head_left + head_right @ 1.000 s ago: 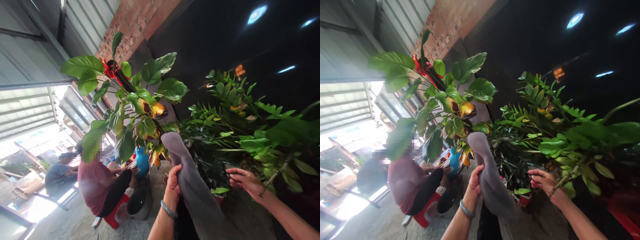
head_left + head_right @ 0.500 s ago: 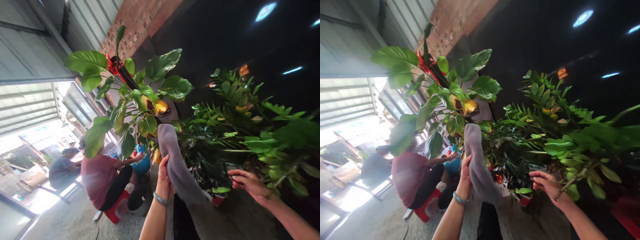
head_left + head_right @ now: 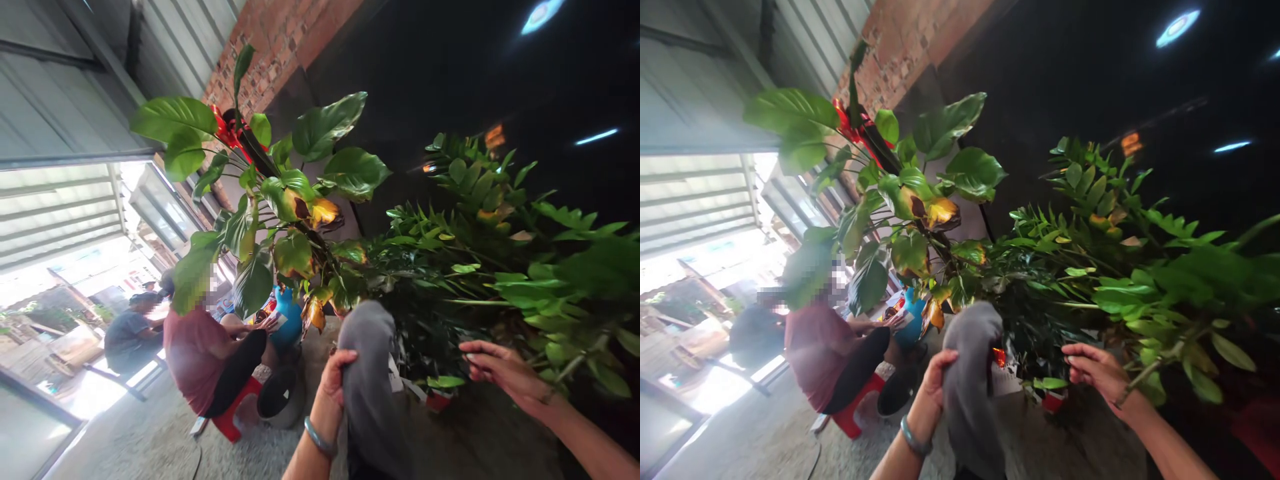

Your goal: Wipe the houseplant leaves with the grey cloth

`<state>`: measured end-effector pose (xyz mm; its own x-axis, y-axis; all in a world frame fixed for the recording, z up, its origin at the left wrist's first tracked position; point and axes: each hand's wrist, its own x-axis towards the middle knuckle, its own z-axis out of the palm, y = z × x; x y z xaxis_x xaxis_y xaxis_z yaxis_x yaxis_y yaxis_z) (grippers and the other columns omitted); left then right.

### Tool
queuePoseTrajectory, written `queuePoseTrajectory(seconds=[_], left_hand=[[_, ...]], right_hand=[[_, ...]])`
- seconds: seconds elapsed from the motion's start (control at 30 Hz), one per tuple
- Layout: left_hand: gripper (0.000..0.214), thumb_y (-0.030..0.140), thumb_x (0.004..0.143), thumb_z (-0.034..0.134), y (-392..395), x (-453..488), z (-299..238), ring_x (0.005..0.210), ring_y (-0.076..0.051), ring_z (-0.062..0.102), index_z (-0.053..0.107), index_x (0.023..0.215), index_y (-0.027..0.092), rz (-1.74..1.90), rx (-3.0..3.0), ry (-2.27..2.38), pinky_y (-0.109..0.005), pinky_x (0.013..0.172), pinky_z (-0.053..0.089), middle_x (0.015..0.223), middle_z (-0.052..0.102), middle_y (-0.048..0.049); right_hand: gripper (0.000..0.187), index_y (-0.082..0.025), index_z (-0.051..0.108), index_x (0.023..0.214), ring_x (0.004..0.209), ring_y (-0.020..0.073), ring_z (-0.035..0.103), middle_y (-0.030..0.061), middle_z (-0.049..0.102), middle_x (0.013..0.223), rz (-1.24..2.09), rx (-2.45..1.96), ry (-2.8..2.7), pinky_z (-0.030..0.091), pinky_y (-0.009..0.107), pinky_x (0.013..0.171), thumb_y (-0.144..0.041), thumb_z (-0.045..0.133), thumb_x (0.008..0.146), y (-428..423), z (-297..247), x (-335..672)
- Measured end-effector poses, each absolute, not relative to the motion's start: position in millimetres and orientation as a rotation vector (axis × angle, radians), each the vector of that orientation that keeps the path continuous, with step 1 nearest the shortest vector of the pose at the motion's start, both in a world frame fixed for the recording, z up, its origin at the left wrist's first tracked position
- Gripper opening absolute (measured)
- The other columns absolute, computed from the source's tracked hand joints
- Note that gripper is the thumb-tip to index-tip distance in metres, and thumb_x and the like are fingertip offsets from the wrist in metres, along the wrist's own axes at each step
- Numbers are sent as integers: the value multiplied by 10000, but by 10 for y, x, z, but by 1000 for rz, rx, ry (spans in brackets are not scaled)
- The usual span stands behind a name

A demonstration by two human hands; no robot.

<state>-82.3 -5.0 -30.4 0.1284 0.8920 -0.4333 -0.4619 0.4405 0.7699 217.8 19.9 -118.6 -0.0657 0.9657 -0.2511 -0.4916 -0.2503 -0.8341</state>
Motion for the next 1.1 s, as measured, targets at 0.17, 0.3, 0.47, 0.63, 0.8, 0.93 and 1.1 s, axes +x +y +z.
queuePoseTrajectory(seconds=[0.17,0.3,0.47,0.63,0.8,0.93,1.1], left_hand=[[154,218,579,765,194,-536,-58,657,-215,674,664,686,174,1198,488,1000,-377,856,501,601,680,-21],[143,231,629,676,-47,-252,-506,700,-259,677,696,729,131,897,426,1178,-403,871,485,588,670,-71],[313,132,476,661,-514,-170,-1022,794,-307,686,683,788,134,855,417,1124,-428,859,479,691,715,-90],[352,229,457,798,-602,-121,-1013,899,-343,689,648,767,160,1030,393,1019,-440,874,499,710,730,-92],[475,464,592,824,-574,49,-1000,1007,-340,675,668,900,138,1168,420,999,-461,939,495,878,750,-132],[527,517,639,785,-620,129,-1064,1103,-346,637,684,966,117,1215,462,1051,-455,1000,468,983,747,-148],[528,491,655,771,-679,72,-1097,1291,-325,504,707,1024,119,1243,486,1066,-374,1090,392,1132,716,-142]], right_hand=[[207,-210,746,565,415,142,601,34,722,537,1576,-1003,-588,549,246,437,-136,843,397,145,-1017,2112],[224,-236,737,527,400,128,590,13,714,513,1559,-1020,-557,526,226,418,-117,826,360,94,-955,2100],[209,-237,730,561,404,141,595,2,692,494,1505,-1043,-602,523,243,433,-120,800,402,143,-1026,2155],[209,-236,732,691,499,186,661,36,738,599,1495,-1066,-604,534,283,494,-223,788,490,69,-1051,2156],[500,-289,719,1084,1178,350,614,90,750,1149,1589,-1132,-710,567,448,823,-554,667,664,-456,-1089,1830],[488,-277,748,1007,1384,353,390,51,689,1276,1504,-1269,-843,424,450,1063,-567,718,615,-805,-1220,1580],[424,-268,759,899,1356,382,426,68,716,1226,1387,-1245,-1022,351,427,1118,-405,823,503,-873,-1173,1488]])
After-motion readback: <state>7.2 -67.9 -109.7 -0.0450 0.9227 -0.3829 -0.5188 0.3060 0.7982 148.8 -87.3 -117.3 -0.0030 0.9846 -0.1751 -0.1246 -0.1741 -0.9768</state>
